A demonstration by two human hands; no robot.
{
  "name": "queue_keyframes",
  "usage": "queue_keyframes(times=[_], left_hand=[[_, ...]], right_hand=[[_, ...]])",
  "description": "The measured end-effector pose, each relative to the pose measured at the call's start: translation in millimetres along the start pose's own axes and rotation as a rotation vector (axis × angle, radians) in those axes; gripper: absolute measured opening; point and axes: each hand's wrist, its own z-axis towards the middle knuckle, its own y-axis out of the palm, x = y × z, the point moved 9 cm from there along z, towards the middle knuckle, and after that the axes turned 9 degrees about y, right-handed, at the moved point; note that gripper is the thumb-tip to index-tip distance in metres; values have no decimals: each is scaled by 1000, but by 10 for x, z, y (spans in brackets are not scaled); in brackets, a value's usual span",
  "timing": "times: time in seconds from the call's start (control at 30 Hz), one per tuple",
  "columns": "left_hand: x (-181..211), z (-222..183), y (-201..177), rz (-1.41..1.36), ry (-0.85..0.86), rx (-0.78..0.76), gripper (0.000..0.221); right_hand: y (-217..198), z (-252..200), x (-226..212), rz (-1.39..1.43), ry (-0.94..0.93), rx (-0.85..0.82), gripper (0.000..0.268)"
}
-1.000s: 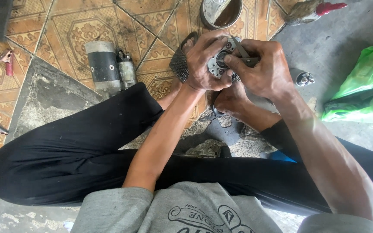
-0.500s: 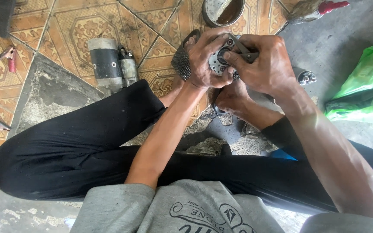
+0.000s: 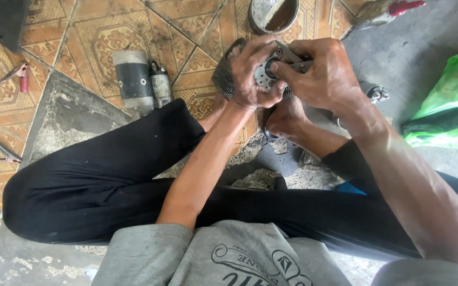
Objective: Assembling and inspecting the internal components of a starter motor housing.
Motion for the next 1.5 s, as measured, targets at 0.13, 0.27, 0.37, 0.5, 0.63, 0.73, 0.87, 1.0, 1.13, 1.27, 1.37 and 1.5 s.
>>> queue_keyframes(times=[0.13, 0.27, 0.37, 0.5, 0.63, 0.73, 0.87, 1.0, 1.13, 1.27, 1.37, 1.5], left_hand=[[-8, -25, -16, -19, -12, -8, 57], [-115, -135, 62, -5, -3, -14, 72], [-123, -127, 56, 25, -3, 3, 66], [-96, -84, 63, -35, -23, -6, 58], [-31, -15, 55, -108, 5, -15, 57], [-2, -13, 32, -87, -7, -33, 56], [48, 56, 14, -72, -22, -50, 54], [-8, 6, 34, -115, -33, -65, 56], [-55, -48, 35, -151, -42, -85, 57], [-2, -27, 15, -98, -48, -67, 52], [50, -40, -24, -68, -57, -96, 56], [108, 12, -136, -5, -105, -78, 69]], right_hand=[[146, 35, -95, -157, 110, -42, 8], [135, -30, 79, -280, 350, -103, 19], [-87, -160, -80, -17, 44, 17, 17], [-460, -219, 115, 6, -60, 275, 16], [-418, -185, 430, 6, 66, 297, 20], [-217, -109, 513, 44, 121, 236, 22], [-130, -100, 437, 122, 83, 209, 19], [-87, -128, 343, 114, -40, 243, 14], [-56, -106, 409, 105, 17, 267, 16], [-42, -140, 372, 84, -3, 336, 18], [-38, -53, 528, 72, 185, 259, 28], [2, -69, 625, 292, 141, 361, 31]])
